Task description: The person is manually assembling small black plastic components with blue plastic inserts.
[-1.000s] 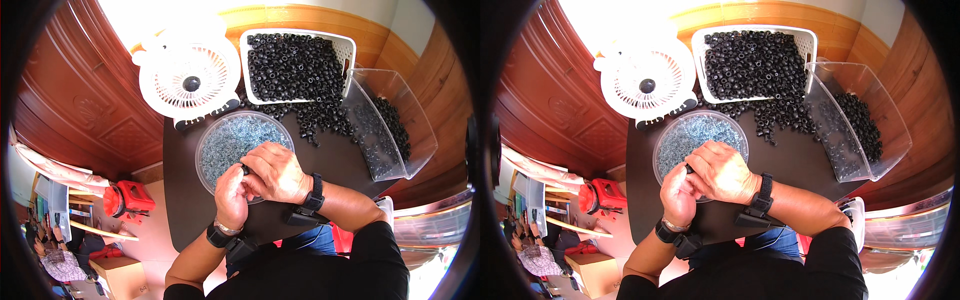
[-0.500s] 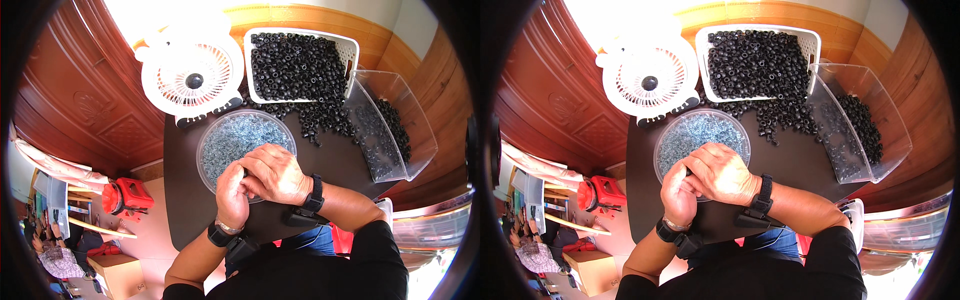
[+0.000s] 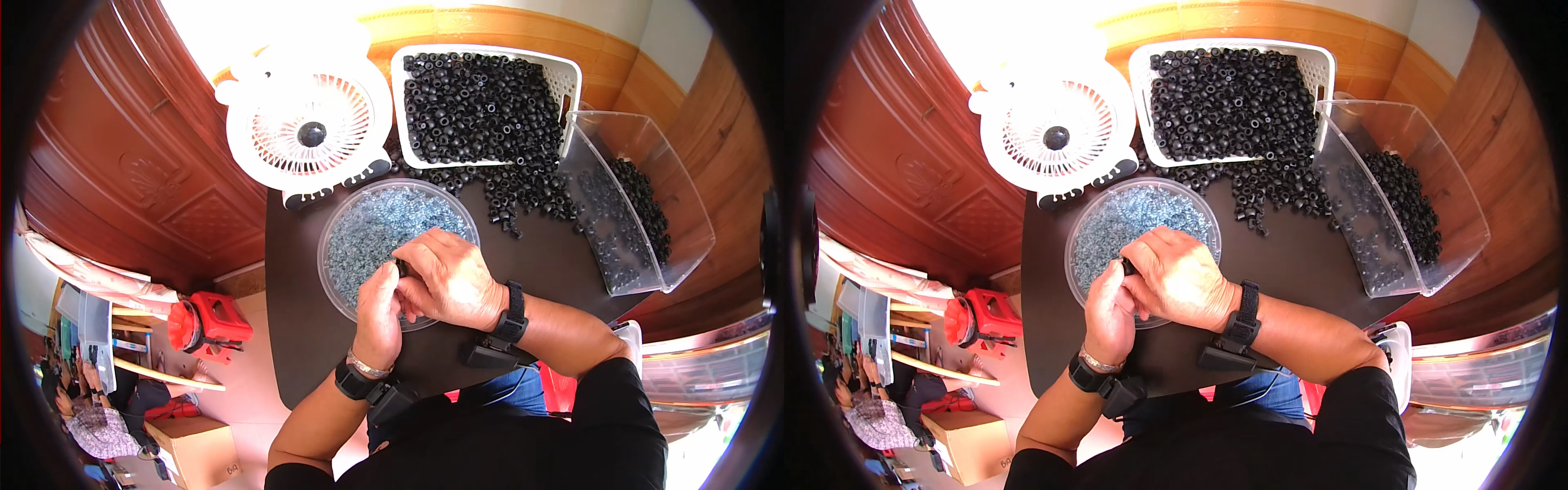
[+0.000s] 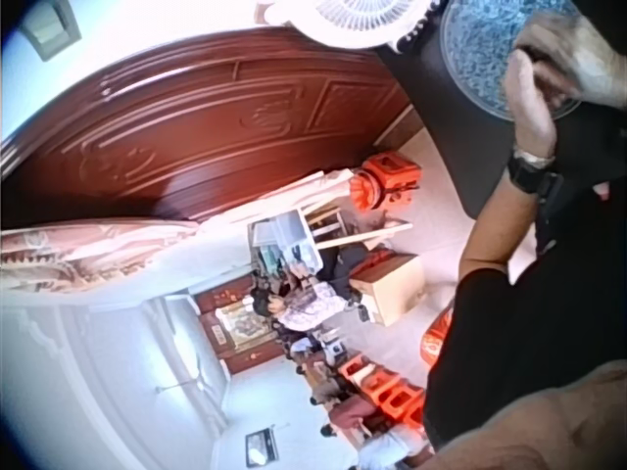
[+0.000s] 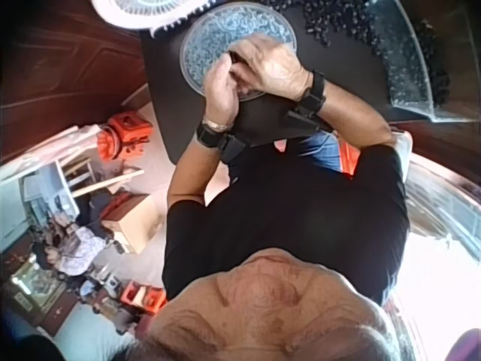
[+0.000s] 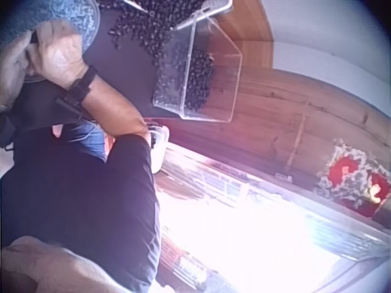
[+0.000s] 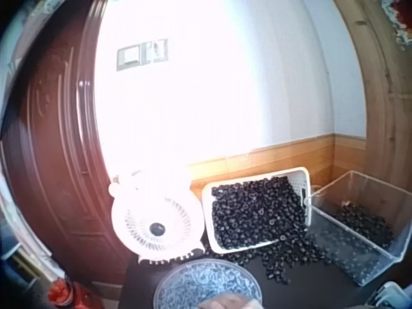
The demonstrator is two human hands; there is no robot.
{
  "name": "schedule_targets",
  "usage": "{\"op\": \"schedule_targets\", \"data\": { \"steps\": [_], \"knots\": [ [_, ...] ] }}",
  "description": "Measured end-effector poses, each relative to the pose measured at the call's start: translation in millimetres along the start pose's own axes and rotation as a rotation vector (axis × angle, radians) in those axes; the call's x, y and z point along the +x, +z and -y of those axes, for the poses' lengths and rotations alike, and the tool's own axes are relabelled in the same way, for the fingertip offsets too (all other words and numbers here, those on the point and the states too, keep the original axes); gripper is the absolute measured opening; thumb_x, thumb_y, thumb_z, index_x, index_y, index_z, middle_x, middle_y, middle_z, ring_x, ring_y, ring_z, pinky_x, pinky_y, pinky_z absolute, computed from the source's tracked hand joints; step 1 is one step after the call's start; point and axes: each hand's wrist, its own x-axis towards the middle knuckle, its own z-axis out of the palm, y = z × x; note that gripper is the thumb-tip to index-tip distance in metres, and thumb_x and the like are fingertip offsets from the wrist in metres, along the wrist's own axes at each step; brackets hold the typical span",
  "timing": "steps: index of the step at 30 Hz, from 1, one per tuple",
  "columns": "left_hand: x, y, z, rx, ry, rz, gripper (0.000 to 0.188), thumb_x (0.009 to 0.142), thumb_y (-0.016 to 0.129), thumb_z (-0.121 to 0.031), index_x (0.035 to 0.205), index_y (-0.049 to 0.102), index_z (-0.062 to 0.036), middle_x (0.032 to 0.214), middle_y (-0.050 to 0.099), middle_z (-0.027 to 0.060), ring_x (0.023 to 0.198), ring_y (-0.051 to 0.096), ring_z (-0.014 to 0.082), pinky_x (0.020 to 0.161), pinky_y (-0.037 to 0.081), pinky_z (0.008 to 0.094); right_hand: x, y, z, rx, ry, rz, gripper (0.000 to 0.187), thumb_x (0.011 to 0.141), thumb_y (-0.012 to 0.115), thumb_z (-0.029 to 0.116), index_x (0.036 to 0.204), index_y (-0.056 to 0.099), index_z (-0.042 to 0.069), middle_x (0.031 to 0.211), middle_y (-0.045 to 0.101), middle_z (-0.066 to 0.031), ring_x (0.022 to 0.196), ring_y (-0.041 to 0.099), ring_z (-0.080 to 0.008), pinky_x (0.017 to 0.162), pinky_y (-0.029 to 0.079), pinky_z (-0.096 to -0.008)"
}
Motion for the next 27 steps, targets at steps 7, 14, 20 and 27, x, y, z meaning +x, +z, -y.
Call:
{"op": "schedule_targets", "data": {
  "steps": [7,14,20,27],
  "knots": [
    [-7.1,-0.5,2.8,-0.082,-0.023,-0.002,0.038,0.099,0.036,-0.033,0.079,0.054,-0.0051,0.062,0.053,0.0037,0.051,0.043,0.0086,0.049,0.033,0.0215,0.8,-2.3,4.2,-0.031,-0.083,-0.004,0.033,0.066,0.072,0.010,0.095,0.059,0.002,0.083,0.063,-0.0101,0.077,0.064,-0.0289,0.069,0.052,-0.0377],
    [-8.7,3.2,-4.0,-0.116,-0.030,-0.048,0.034,0.098,0.039,-0.032,0.080,0.053,-0.0078,0.059,0.051,0.0004,0.050,0.041,0.0050,0.047,0.030,0.0206,-1.1,4.0,5.0,-0.001,-0.063,0.055,0.031,0.068,0.071,0.009,0.096,0.060,0.003,0.082,0.063,-0.0096,0.078,0.064,-0.0284,0.069,0.051,-0.0375],
    [-3.2,-2.0,-3.3,0.052,0.029,-0.031,0.039,0.099,0.035,-0.032,0.099,0.057,-0.0011,0.064,0.059,0.0060,0.054,0.047,0.0100,0.051,0.035,0.0221,3.6,0.8,2.4,0.042,-0.039,-0.005,0.032,0.072,0.072,0.014,0.101,0.061,0.005,0.091,0.066,-0.0094,0.085,0.064,-0.0287,0.077,0.052,-0.0381],
    [-0.9,-2.3,-6.4,0.037,0.052,-0.063,0.032,0.097,0.038,-0.030,0.090,0.054,-0.0035,0.071,0.058,0.0076,0.053,0.047,0.0097,0.048,0.034,0.0205,20.1,-60.7,-11.5,-0.346,-0.007,-0.282,0.027,0.074,0.073,0.017,0.096,0.061,0.008,0.083,0.062,-0.0077,0.078,0.061,-0.0271,0.071,0.049,-0.0383]
  ]
}}
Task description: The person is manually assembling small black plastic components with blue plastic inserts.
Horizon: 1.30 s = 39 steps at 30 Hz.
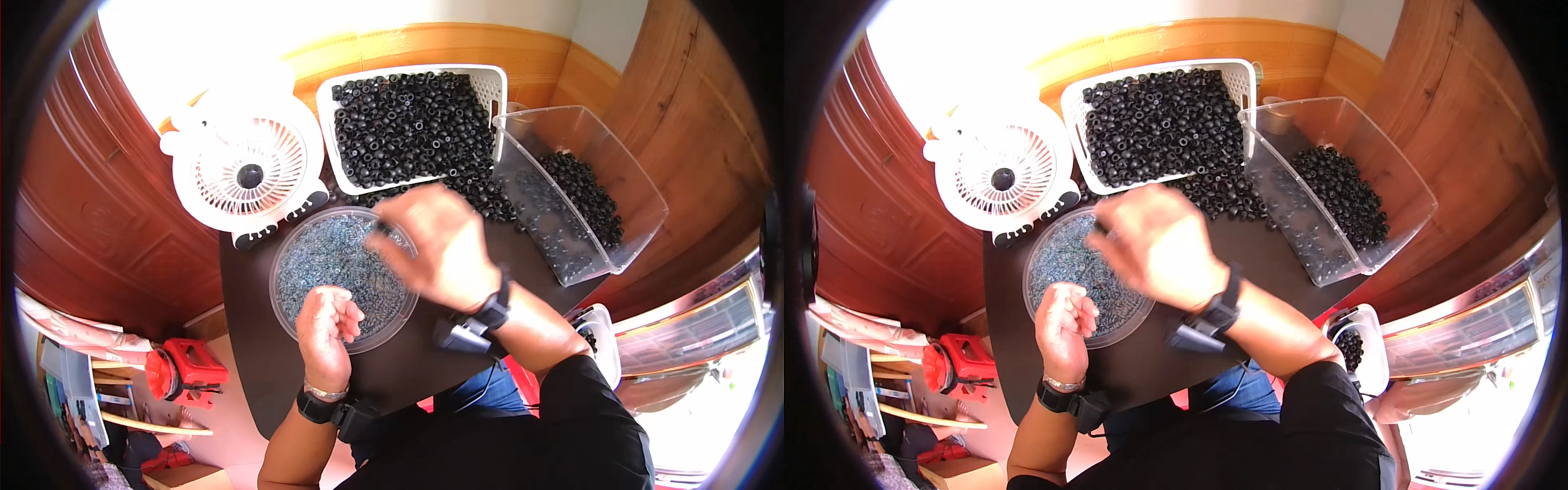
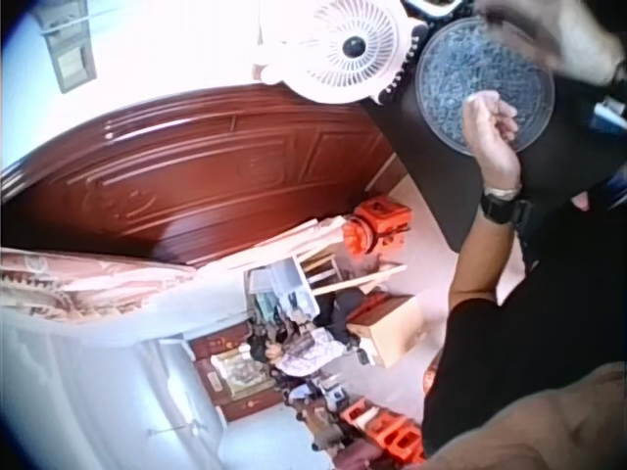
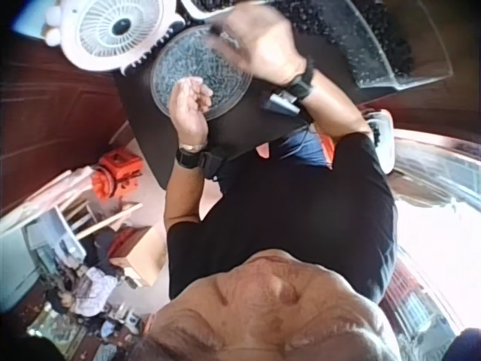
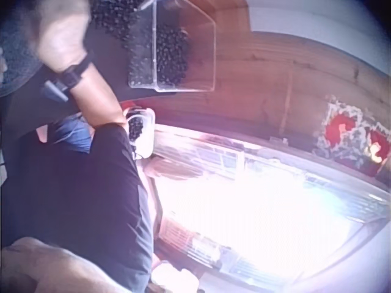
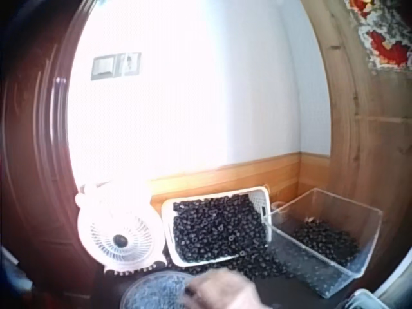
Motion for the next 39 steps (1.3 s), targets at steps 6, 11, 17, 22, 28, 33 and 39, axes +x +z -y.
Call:
{"op": "schedule_targets", "data": {
  "steps": [6,11,17,22,28,33,39],
  "knots": [
    [-0.5,1.7,-4.4,0.025,-0.022,0.026,0.028,0.095,0.041,-0.028,0.085,0.053,-0.0054,0.068,0.055,0.0049,0.054,0.046,0.0085,0.050,0.035,0.0215,18.2,-87.2,-59.0,-0.553,0.245,-0.460,0.029,0.077,0.068,0.005,0.105,0.062,0.004,0.106,0.064,-0.0131,0.098,0.058,-0.0316,0.088,0.047,-0.0399],
    [0.6,-1.7,-1.2,0.023,-0.005,0.023,0.027,0.095,0.042,-0.028,0.086,0.053,-0.0060,0.068,0.056,0.0049,0.054,0.046,0.0079,0.050,0.035,0.0211,7.7,-63.2,-53.6,-0.210,0.355,-0.094,0.011,0.080,0.065,0.010,0.090,0.066,0.005,0.085,0.065,-0.0132,0.083,0.062,-0.0314,0.075,0.050,-0.0380],
    [3.8,-4.4,1.9,0.006,-0.022,-0.001,0.026,0.095,0.043,-0.027,0.085,0.056,-0.0070,0.068,0.058,0.0038,0.053,0.047,0.0071,0.049,0.035,0.0207,-28.4,-25.1,-84.6,-0.018,0.498,0.624,0.010,0.077,0.063,0.014,0.084,0.066,0.007,0.083,0.066,-0.0109,0.082,0.063,-0.0293,0.070,0.050,-0.0387],
    [2.8,-3.4,-0.8,0.012,-0.028,-0.012,0.026,0.095,0.043,-0.026,0.085,0.058,-0.0076,0.067,0.059,0.0027,0.053,0.047,0.0067,0.049,0.035,0.0205,-44.9,6.5,-90.0,-0.188,0.221,0.728,0.013,0.073,0.062,0.011,0.086,0.065,0.010,0.087,0.063,-0.0067,0.087,0.062,-0.0272,0.074,0.050,-0.0385],
    [5.2,-5.7,0.1,-0.014,-0.053,-0.034,0.024,0.095,0.044,-0.025,0.084,0.058,-0.0080,0.067,0.059,0.0029,0.053,0.048,0.0069,0.049,0.035,0.0204,-37.5,0.0,-92.4,-0.167,0.348,0.685,0.010,0.075,0.058,0.009,0.082,0.065,0.010,0.082,0.064,-0.0107,0.083,0.063,-0.0316,0.073,0.050,-0.0424],
    [4.8,-7.8,1.5,-0.025,-0.073,-0.019,0.025,0.095,0.045,-0.025,0.083,0.058,-0.0078,0.067,0.060,0.0029,0.053,0.048,0.0066,0.048,0.035,0.0204,-38.0,-8.1,-97.3,-0.231,0.400,0.667,0.012,0.076,0.065,0.017,0.084,0.064,0.008,0.081,0.065,-0.0122,0.082,0.064,-0.0323,0.073,0.051,-0.0426],
    [6.6,-7.1,1.4,-0.003,-0.039,0.004,0.026,0.095,0.043,-0.026,0.087,0.056,-0.0060,0.068,0.057,0.0037,0.053,0.048,0.0074,0.049,0.035,0.0203,-43.0,11.9,-99.6,-0.346,0.338,0.700,0.023,0.075,0.070,0.017,0.089,0.057,0.006,0.076,0.065,-0.0146,0.081,0.065,-0.0332,0.071,0.052,-0.0434]
  ]
}}
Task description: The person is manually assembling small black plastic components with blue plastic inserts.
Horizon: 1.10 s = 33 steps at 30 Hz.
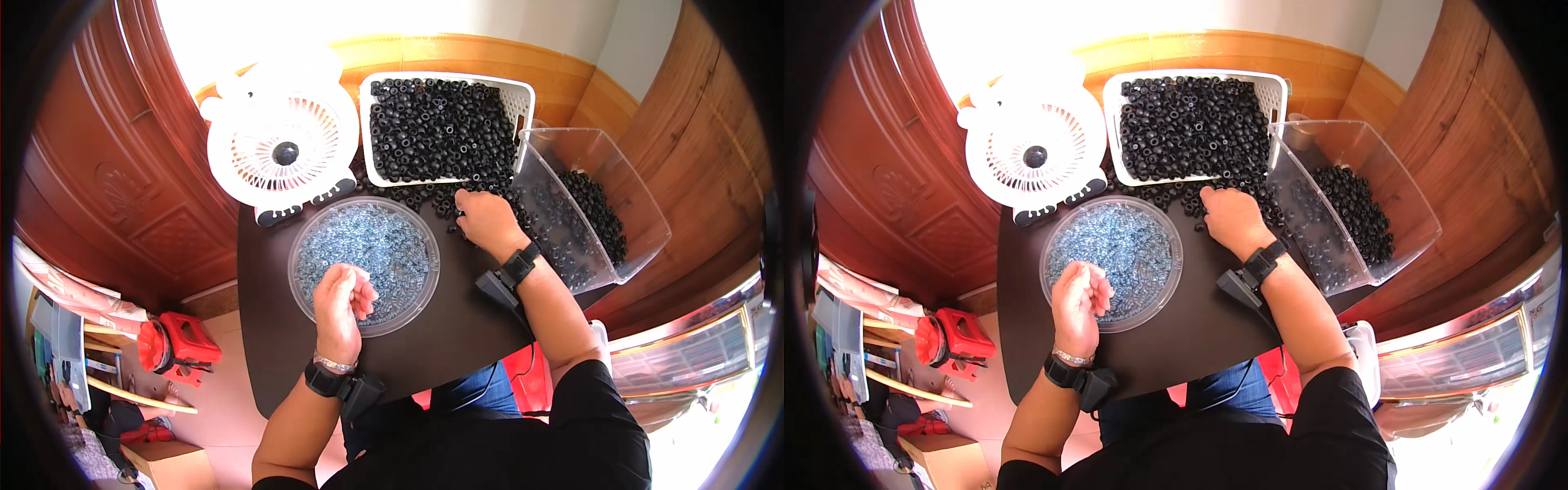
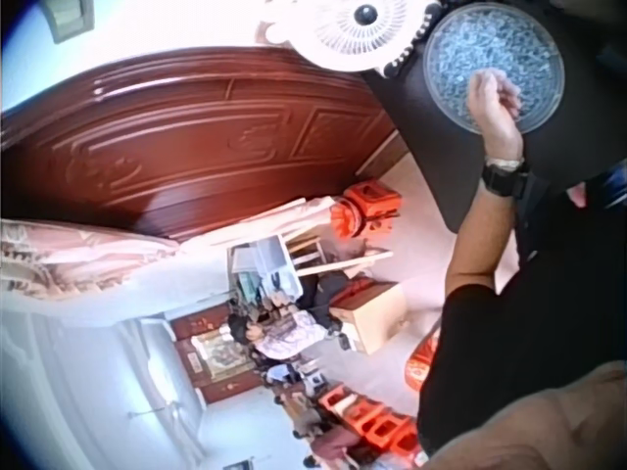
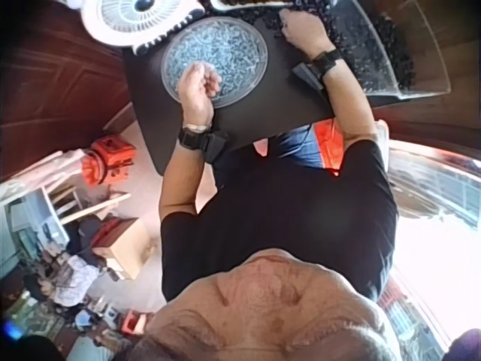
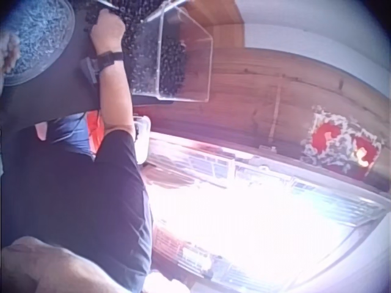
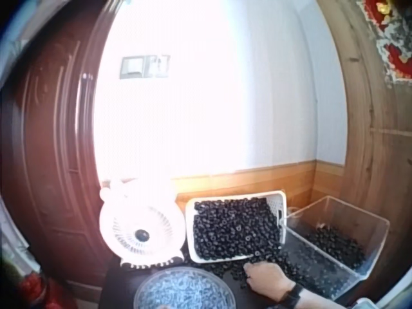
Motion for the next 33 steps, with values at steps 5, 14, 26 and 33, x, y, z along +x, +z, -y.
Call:
{"op": "schedule_targets", "data": {
  "steps": [5,14,26,33],
  "knots": [
    [1.4,-3.6,0.9,-0.012,-0.002,-0.017,0.026,0.095,0.043,-0.026,0.087,0.056,-0.0057,0.068,0.058,0.0041,0.053,0.048,0.0077,0.048,0.035,0.0204,5.9,-0.6,0.7,0.009,0.008,-0.029,0.022,0.074,0.069,0.017,0.088,0.057,0.006,0.077,0.065,-0.0147,0.079,0.065,-0.0327,0.069,0.052,-0.0432],
    [2.3,-4.2,-0.2,-0.004,-0.011,-0.013,0.026,0.095,0.042,-0.026,0.085,0.056,-0.0066,0.068,0.058,0.0042,0.053,0.047,0.0077,0.049,0.035,0.0208,19.6,10.0,1.5,-0.015,0.027,0.033,0.011,0.078,0.058,0.011,0.085,0.061,0.004,0.083,0.066,-0.0155,0.080,0.065,-0.0339,0.071,0.052,-0.0435],
    [3.5,-6.1,1.0,0.000,-0.029,-0.017,0.026,0.095,0.042,-0.026,0.085,0.056,-0.0067,0.069,0.058,0.0044,0.054,0.048,0.0081,0.049,0.035,0.0208,12.9,-10.2,11.7,0.337,-0.077,0.180,0.019,0.075,0.063,0.018,0.092,0.064,0.008,0.087,0.065,-0.0099,0.086,0.063,-0.0315,0.076,0.050,-0.0411],
    [4.5,-3.4,1.2,-0.012,-0.029,-0.017,0.025,0.095,0.043,-0.026,0.086,0.056,-0.0066,0.069,0.058,0.0045,0.053,0.048,0.0082,0.049,0.035,0.0208,15.9,13.8,9.8,0.288,-0.194,0.176,0.022,0.072,0.069,0.018,0.090,0.064,0.006,0.086,0.063,-0.0090,0.085,0.061,-0.0296,0.077,0.049,-0.0384]
  ]
}}
